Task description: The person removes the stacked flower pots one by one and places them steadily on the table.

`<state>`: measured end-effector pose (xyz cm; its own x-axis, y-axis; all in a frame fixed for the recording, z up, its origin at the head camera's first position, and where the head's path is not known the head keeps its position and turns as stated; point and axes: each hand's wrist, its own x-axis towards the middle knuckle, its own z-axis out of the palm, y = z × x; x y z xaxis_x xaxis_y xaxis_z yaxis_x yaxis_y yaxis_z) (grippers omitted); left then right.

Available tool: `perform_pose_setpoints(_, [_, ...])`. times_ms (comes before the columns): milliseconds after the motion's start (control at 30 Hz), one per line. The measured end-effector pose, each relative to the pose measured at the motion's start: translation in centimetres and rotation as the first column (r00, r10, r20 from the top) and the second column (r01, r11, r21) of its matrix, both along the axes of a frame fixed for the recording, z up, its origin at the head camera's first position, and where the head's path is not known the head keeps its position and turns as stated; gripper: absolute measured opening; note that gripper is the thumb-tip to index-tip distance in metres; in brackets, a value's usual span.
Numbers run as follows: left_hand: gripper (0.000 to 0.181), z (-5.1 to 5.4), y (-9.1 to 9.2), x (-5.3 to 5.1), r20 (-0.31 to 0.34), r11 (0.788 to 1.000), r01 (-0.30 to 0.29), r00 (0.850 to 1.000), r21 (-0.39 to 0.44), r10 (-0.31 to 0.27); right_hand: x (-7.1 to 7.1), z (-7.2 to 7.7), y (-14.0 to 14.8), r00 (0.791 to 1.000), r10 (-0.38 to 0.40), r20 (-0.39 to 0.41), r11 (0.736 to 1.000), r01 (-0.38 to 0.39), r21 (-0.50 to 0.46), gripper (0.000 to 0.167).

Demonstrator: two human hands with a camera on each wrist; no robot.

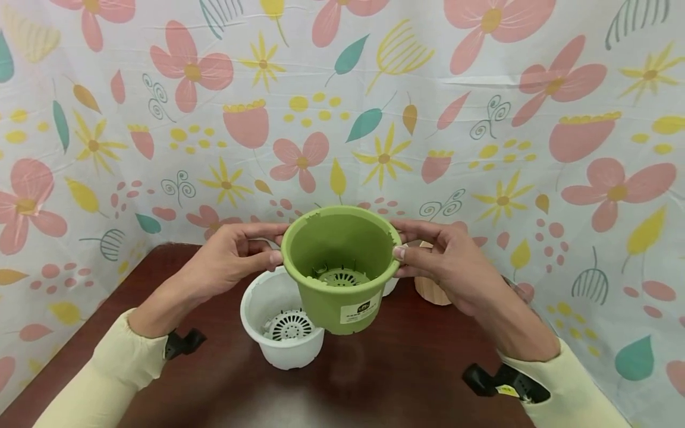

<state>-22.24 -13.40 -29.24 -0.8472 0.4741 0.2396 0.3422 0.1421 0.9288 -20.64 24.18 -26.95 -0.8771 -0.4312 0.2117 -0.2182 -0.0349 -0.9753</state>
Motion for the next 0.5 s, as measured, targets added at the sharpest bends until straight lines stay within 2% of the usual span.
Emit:
perform_pose_setpoints(300, [0.051,-0.2,1.6,-0.1,-0.008,1.000,0.026,1.000,-0.011,-0.026,0.2,-0.7,1.6,1.000,-0.005,-0.029,1.000,0.005,0.006,0.046])
perform_pose_setpoints(500, [0.047,-0.6,2.7,-0.4,-0.048,0.997,0.070,0.996,-0.027,-0.071,0.3,-1.2,2.7,0.999,-0.035,-0.034,0.999,0.036,0.031,0.047])
